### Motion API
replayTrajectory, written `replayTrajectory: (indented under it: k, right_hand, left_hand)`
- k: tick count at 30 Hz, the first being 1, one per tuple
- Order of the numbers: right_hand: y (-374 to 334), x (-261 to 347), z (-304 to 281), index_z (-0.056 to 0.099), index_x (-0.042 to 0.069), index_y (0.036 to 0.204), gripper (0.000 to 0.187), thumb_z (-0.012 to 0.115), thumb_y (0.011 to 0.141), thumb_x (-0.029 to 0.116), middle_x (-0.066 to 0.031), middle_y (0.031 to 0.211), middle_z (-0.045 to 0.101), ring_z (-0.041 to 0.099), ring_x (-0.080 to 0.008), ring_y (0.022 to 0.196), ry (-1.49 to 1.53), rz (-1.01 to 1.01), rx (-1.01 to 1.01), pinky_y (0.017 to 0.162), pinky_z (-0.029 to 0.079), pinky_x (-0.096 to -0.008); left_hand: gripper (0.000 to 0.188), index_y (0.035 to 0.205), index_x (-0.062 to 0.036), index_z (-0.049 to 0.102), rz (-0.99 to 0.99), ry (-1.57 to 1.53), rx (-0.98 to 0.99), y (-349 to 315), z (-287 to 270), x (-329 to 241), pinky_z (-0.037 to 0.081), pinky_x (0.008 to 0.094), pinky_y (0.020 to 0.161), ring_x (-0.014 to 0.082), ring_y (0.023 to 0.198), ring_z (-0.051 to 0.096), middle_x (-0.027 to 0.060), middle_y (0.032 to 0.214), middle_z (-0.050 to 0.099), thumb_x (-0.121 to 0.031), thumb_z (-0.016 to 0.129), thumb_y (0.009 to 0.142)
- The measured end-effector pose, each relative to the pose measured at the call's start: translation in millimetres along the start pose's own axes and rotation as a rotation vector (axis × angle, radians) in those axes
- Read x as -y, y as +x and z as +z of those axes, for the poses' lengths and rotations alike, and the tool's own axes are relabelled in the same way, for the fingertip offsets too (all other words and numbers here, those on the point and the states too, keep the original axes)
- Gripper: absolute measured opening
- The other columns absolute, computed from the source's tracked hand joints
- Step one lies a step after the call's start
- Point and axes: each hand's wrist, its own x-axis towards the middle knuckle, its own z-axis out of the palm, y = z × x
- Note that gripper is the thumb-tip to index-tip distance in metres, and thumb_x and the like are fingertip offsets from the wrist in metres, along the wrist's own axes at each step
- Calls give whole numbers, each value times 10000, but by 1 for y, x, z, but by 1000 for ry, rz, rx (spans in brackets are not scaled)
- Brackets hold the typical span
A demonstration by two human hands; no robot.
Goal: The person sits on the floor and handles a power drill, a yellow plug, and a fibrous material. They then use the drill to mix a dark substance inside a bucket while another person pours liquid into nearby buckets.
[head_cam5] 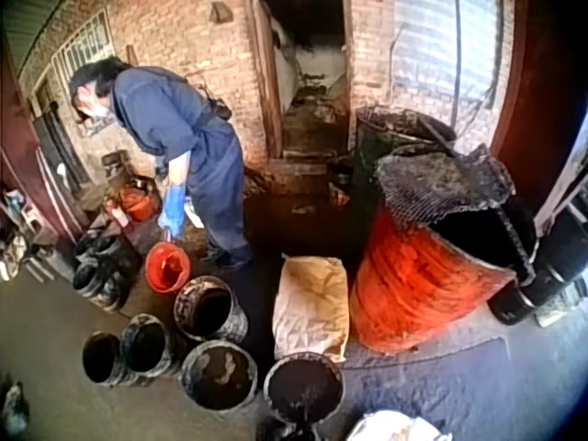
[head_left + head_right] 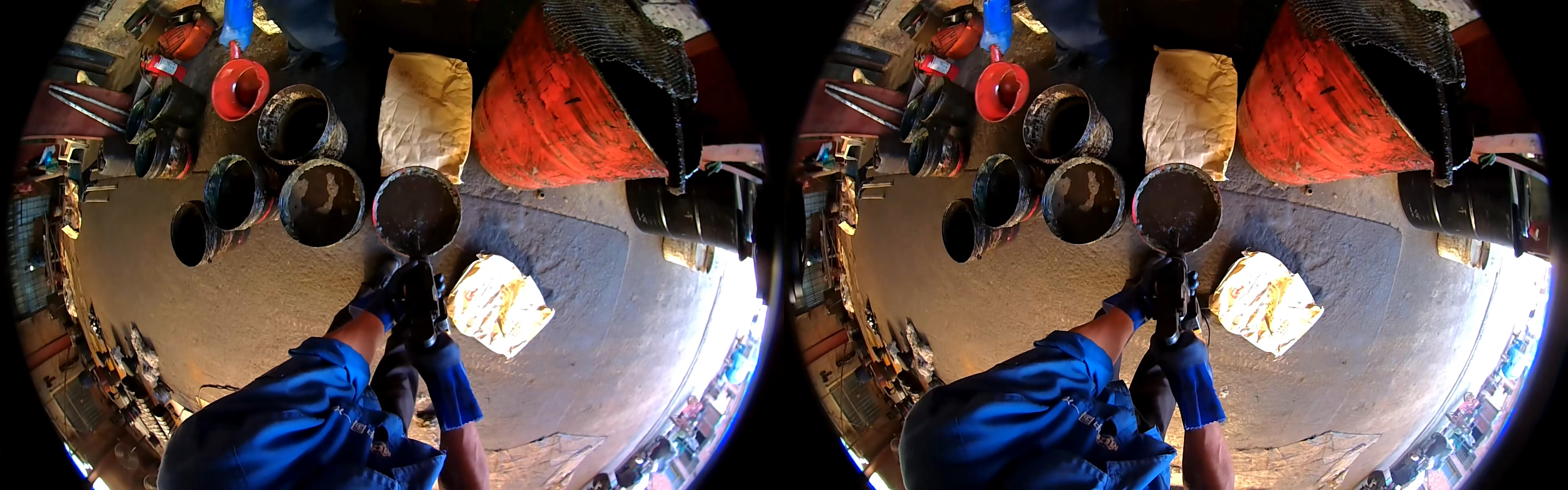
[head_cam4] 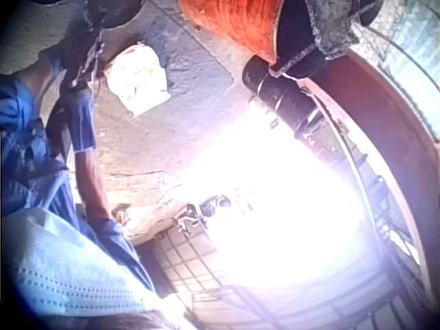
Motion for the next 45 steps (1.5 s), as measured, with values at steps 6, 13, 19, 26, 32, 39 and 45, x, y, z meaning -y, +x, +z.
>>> replayTrajectory:
  k: [6,13,19,26,32,39,45]
  right_hand:
    - [-10,12,-9,717,20,953,503,767,743,474,-230,870,721,719,-378,858,165,-55,-12,741,579,-438]
    - [-4,0,2,719,33,952,490,768,745,474,-213,857,724,723,-361,856,150,-60,-25,733,576,-427]
    - [-5,8,-5,729,69,1036,412,815,761,363,-157,907,749,744,-248,895,76,14,36,757,588,-354]
    - [-4,0,-1,714,52,1039,456,797,747,392,-177,913,739,729,-294,889,124,-18,40,761,581,-388]
    - [-3,11,-9,719,46,1062,430,840,743,306,-124,927,755,739,-204,865,134,12,116,759,583,-334]
    - [-2,5,-4,722,46,1050,423,845,740,307,-117,903,752,730,-176,845,206,-43,81,748,578,-329]
    - [1,14,-8,717,43,1056,433,836,746,322,-111,910,752,732,-192,857,100,60,93,763,579,-334]
  left_hand:
    - [464,1086,-106,655,1,-21,-75,-8,14,2,592,495,816,310,1007,669,150,1087,680,-523,647,883]
    - [484,1101,-97,645,1,7,-36,-4,7,-1,596,495,820,314,1028,665,151,1084,679,-528,651,881]
    - [490,1122,-96,631,52,35,-9,-4,3,1,595,498,823,317,1043,659,158,1098,672,-530,636,894]
    - [487,1128,-98,619,80,32,-56,-2,-2,1,597,493,811,323,1009,664,173,1100,663,-528,624,901]
    - [477,1128,-114,585,9,-16,52,-12,9,-1,601,486,779,332,938,681,169,1060,660,-528,630,894]
    - [433,1082,-147,598,168,44,-101,-6,-2,3,599,474,755,307,901,677,143,993,670,-511,672,861]
    - [485,1089,-138,608,81,40,-39,-5,-5,-3,594,463,807,303,972,673,136,1016,673,-533,700,824]
